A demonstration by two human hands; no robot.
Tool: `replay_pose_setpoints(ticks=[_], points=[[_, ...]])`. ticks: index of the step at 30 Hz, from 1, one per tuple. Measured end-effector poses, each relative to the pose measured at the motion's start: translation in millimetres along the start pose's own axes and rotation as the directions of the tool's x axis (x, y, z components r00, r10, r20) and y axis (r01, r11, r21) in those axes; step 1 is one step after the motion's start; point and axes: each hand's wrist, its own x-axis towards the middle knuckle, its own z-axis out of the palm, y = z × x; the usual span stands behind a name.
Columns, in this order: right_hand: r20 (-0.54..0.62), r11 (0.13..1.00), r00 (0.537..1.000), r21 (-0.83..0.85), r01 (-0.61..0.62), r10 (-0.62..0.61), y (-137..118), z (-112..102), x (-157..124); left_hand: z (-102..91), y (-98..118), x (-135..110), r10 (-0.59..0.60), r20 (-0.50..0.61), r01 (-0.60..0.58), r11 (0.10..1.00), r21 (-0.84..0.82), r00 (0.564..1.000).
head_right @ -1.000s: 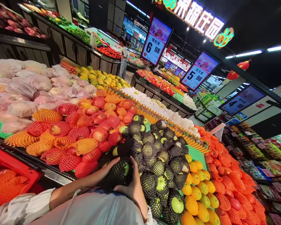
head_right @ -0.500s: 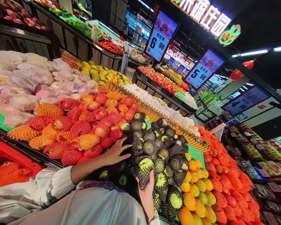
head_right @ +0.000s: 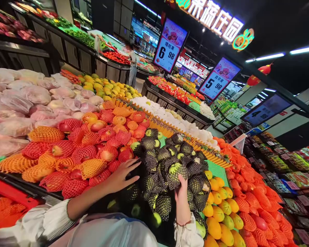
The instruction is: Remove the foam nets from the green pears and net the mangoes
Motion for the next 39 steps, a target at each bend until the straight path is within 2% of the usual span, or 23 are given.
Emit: replay_pose_setpoints(ticks=[2, 3, 4, 6, 8, 10, 11, 15, 19, 23, 27, 31, 35, 39], points=[[-0.053, 0.988, 0.994, -0.127, 0.089, -0.096, -17.3, 14.3, 33.7, -3.1, -2.8, -6.2, 0.022, -0.078, -0.023, 1.0, -0.019, 0.997], [-0.038, 0.959, 0.982, -0.228, 0.169, -0.182, -24.8, 23.5, 51.2, -4.3, -5.5, -9.1, 0.032, -0.112, -0.035, 0.999, -0.022, 0.993], [0.009, 0.902, 0.961, -0.343, 0.262, -0.275, -30.9, 33.8, 69.1, -5.5, -8.9, -11.7, 0.041, -0.143, -0.044, 0.999, -0.021, 0.989], [0.158, 0.717, 0.913, -0.574, 0.395, -0.376, -37.5, 56.1, 105.3, -7.9, -16.9, -15.2, 0.05, -0.188, -0.051, 0.999, 0.0, 0.981], [0.321, 0.488, 0.893, -0.752, 0.443, -0.316, -36.1, 78.9, 140.5, -11.1, -25.3, -17.4, 0.055, -0.208, -0.046, 0.998, 0.046, 0.977], [0.41, 0.31, 0.893, -0.838, 0.45, -0.186, -28.2, 99.8, 172.2, -14.8, -33.1, -19.1, 0.065, -0.222, -0.043, 0.994, 0.103, 0.973], [0.43, 0.256, 0.894, -0.856, 0.449, -0.127, -22.4, 109.1, 186.1, -16.6, -36.8, -20.1, 0.074, -0.23, -0.044, 0.99, 0.132, 0.97], [0.417, 0.154, 0.903, -0.903, 0.4, 0.099, 5.2, 136.4, 229.0, -20.5, -51.7, -23.6, 0.097, -0.289, -0.026, 0.97, 0.241, 0.952], [0.38, 0.118, 0.865, -0.925, 0.362, 0.327, 26.3, 153.1, 260.0, -18.4, -64.9, -20.8, 0.109, -0.329, -0.012, 0.959, 0.284, 0.938], [0.376, 0.177, 0.822, -0.927, 0.332, 0.427, 33.0, 164.6, 293.4, -14.1, -69.3, -8.9, 0.131, -0.319, -0.035, 0.956, 0.29, 0.939], [0.378, 0.259, 0.839, -0.92, 0.294, 0.392, 38.7, 174.8, 323.4, -11.5, -67.1, 6.2, 0.153, -0.302, -0.067, 0.958, 0.279, 0.941], [0.345, 0.27, 0.858, -0.929, 0.254, 0.381, 56.5, 187.4, 331.8, -11.3, -65.9, 18.1, 0.2, -0.313, -0.114, 0.955, 0.273, 0.929], [0.301, 0.243, 0.883, -0.944, 0.223, 0.359, 74.5, 200.9, 321.2, -11.8, -69.3, 23.6, 0.269, -0.333, -0.18, 0.945, 0.272, 0.904], [0.302, 0.157, 0.901, -0.951, 0.265, 0.311, 76.5, 212.3, 309.9, -13.6, -72.9, 23.2, 0.263, -0.353, -0.179, 0.951, 0.253, 0.898]])
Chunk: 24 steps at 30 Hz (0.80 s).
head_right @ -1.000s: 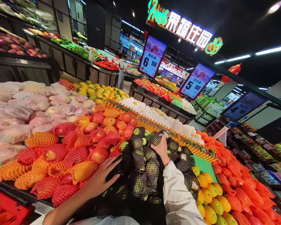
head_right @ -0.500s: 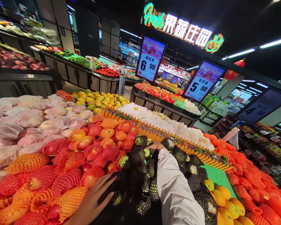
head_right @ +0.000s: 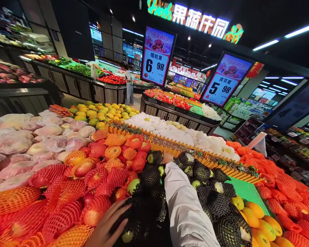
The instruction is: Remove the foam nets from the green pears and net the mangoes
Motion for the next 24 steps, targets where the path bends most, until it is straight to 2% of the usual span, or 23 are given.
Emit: replay_pose_setpoints(ticks=[4, 8, 12, 15, 17, 19, 20, 21, 22, 24], points=[[-0.102, 0.996, 0.993, -0.059, 0.062, -0.068, -7.8, -12.2, -11.7, -4.5, 0.4, -1.4, -0.049, 0.022, 0.049, 0.999, -0.01, 0.999], [-0.252, 0.996, 0.963, -0.029, 0.088, -0.093, -6.4, -41.7, -35.0, -9.1, 4.4, -3.5, -0.077, 0.032, 0.077, 0.997, 0.007, 0.997], [-0.386, 0.991, 0.922, 0.111, 0.078, -0.029, 0.7, -80.4, -72.4, -13.9, 11.8, -8.5, -0.086, 0.023, 0.086, 0.996, -0.022, 0.996], [-0.427, 0.957, 0.903, 0.276, 0.085, 0.043, 7.7, -105.2, -115.1, -14.3, 17.8, -14.1, -0.119, 0.024, 0.121, 0.987, -0.106, 0.993], [-0.337, 0.848, 0.94, 0.513, 0.131, 0.059, 13.0, -114.5, -154.0, -11.4, 21.3, -18.8, -0.154, -0.01, 0.15, 0.975, -0.165, 0.988], [-0.159, 0.631, 0.987, 0.764, 0.138, -0.023, 17.8, -115.1, -201.3, -7.5, 25.3, -24.5, -0.199, -0.068, 0.181, 0.96, -0.213, 0.978], [-0.072, 0.522, 0.993, 0.845, 0.113, -0.098, 19.6, -111.6, -227.0, -6.4, 28.0, -27.5, -0.222, -0.099, 0.194, 0.952, -0.237, 0.97], [0.003, 0.426, 0.982, 0.901, 0.08, -0.19, 20.7, -105.4, -253.2, -6.4, 31.5, -30.7, -0.246, -0.126, 0.207, 0.942, -0.263, 0.961], [0.048, 0.365, 0.962, 0.929, 0.056, -0.267, 21.0, -96.6, -279.0, -7.9, 35.9, -33.7, -0.273, -0.141, 0.223, 0.93, -0.292, 0.952], [0.06, 0.3, 0.929, 0.952, 0.057, -0.365, 18.4, -71.2, -326.1, -15.7, 47.5, -38.6, -0.325, -0.105, 0.268, 0.893, -0.363, 0.94]])
